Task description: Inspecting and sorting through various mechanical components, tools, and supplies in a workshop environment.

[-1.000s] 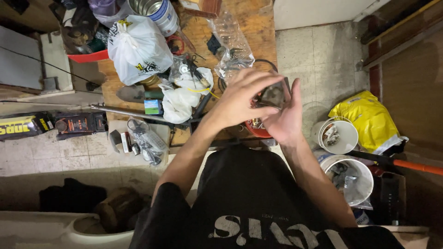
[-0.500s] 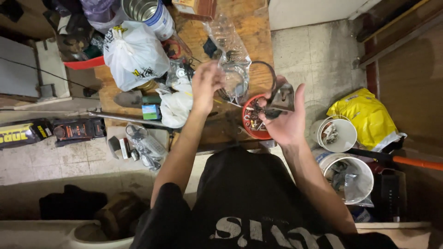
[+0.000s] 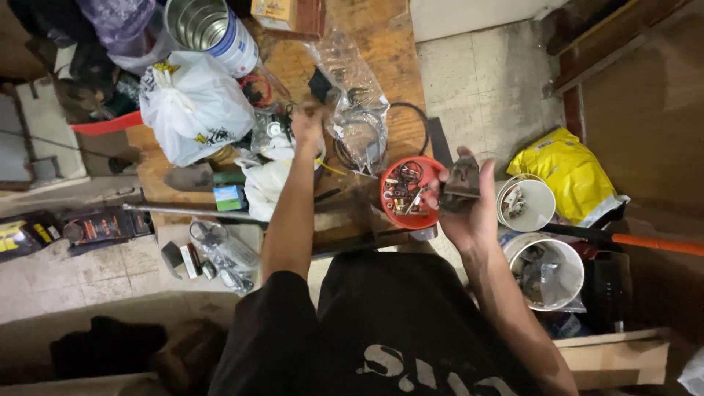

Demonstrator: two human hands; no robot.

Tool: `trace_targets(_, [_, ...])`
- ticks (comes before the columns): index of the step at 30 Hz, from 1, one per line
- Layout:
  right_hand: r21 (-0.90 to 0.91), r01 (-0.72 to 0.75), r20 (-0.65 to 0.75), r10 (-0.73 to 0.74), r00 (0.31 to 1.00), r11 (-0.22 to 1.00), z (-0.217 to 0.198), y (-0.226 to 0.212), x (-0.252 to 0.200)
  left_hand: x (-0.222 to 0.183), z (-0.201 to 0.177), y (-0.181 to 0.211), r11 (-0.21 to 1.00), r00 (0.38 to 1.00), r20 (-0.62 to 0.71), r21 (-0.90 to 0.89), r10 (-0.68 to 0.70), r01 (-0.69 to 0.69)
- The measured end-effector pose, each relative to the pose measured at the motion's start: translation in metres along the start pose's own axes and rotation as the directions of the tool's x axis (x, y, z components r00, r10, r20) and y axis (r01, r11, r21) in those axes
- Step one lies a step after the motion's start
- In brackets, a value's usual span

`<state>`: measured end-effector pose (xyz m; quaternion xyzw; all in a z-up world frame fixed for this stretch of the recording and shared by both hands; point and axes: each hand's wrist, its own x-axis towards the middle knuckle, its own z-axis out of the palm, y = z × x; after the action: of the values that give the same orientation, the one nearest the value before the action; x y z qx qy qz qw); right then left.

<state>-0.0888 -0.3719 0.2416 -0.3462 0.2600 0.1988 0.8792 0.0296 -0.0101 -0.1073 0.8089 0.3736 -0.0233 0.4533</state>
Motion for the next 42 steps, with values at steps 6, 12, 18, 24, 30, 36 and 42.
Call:
trace_targets(6, [-0.062,0.015,-0.015,-0.016,1.0,0.998,-0.015,0.006,0.012,0.035,0.04,0.018,0.988,0.999,0.032,0.151,-0.004,0.0])
trace_targets(12, [-0.096,0.004,0.013,-0.003,1.0,0.995,-0.003,0.01,0.024,0.0,0.012,0.051,0.873,0.996,0.006,0.481,0.089,-0.081])
trace_targets(18, [-0.177,-0.02,0.028,0.026,0.999,0.984,0.001,0.019,0.043,-0.007,-0.014,0.018,0.982,0.987,-0.088,-0.146,-0.133,0.119])
trace_targets(24, [-0.227,-0.024,0.17,0.064,0.983,0.974,0.011,0.038,0.058,-0.084,-0.041,0.039,0.788,0.971,0.237,-0.591,-0.034,0.172])
trace_targets(30, [-0.206,-0.113,0.058,0.128,0.99,0.972,0.004,0.061,0.08,-0.233,-0.139,0.174,0.726,0.92,0.382,-0.656,0.086,0.204])
trace_targets(36, [-0.057,-0.15,-0.002,0.15,0.989,0.987,0.024,0.061,0.058,-0.293,-0.159,0.209,0.688,0.889,0.388,-0.715,0.242,0.125])
trace_targets(42, [-0.059,-0.084,0.192,0.094,0.977,0.995,0.04,0.051,0.03,-0.316,-0.105,0.187,0.794,0.772,0.186,-0.159,0.608,-0.587])
